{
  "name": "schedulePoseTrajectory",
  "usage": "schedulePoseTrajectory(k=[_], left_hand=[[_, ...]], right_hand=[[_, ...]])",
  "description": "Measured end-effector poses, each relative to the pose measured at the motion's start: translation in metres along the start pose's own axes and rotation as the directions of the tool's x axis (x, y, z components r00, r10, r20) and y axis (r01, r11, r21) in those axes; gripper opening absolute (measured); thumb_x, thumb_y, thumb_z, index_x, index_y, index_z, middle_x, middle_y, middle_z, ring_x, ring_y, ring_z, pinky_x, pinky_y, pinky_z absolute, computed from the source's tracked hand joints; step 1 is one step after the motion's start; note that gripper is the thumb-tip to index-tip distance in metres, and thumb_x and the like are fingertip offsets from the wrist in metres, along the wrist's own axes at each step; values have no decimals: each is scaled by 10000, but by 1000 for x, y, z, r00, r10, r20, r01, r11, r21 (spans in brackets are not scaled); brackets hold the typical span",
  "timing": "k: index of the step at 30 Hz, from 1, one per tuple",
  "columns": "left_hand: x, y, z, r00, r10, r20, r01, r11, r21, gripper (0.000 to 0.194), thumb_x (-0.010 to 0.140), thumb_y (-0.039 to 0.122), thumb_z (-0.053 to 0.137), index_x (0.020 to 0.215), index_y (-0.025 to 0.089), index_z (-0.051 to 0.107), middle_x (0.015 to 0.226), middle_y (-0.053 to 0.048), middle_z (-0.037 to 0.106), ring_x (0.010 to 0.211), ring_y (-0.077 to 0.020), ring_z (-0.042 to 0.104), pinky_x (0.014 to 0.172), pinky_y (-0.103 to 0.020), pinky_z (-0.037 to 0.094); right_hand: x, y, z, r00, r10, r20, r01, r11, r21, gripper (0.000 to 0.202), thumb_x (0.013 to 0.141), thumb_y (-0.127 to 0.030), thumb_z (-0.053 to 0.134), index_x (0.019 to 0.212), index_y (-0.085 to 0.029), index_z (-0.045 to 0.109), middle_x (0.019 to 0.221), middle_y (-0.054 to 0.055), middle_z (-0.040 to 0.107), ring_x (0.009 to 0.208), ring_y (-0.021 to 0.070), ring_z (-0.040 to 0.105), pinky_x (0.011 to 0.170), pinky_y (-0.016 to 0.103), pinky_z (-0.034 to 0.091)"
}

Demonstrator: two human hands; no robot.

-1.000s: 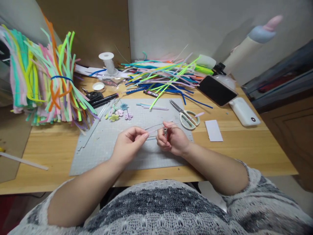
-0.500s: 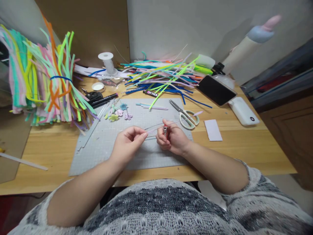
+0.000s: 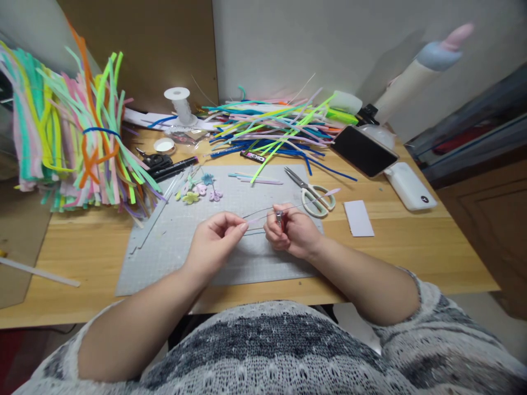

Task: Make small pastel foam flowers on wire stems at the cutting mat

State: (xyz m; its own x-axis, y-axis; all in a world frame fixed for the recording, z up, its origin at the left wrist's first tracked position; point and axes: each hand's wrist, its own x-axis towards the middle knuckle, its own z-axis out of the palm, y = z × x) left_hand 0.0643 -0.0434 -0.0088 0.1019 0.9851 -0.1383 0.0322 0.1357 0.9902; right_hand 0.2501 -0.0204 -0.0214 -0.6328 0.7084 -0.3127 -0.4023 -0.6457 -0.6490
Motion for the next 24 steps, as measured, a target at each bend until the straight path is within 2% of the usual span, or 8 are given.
schedulePoseTrajectory(k=[9, 24], left_hand=[[1, -1, -2, 1000, 3, -10, -3, 1000, 12, 190, 730, 345, 721, 733, 161, 677, 564, 28, 472, 544, -83, 363, 522, -202, 294], [1, 3, -2, 999, -4, -42, 3, 1000, -7, 196, 699, 341, 739, 717, 157, 675, 549, 32, 486, 527, -78, 376, 508, -198, 300]], right_hand=[[-4, -7, 1, 999, -13, -47, 13, 1000, 11, 513, 885, -393, 333, 454, -159, 485, 360, -29, 328, 314, 58, 203, 311, 160, 166], [-6, -12, -2, 998, -53, -36, 53, 999, -2, 457, 840, -413, 406, 463, -169, 491, 353, -39, 328, 329, 64, 203, 315, 165, 165]])
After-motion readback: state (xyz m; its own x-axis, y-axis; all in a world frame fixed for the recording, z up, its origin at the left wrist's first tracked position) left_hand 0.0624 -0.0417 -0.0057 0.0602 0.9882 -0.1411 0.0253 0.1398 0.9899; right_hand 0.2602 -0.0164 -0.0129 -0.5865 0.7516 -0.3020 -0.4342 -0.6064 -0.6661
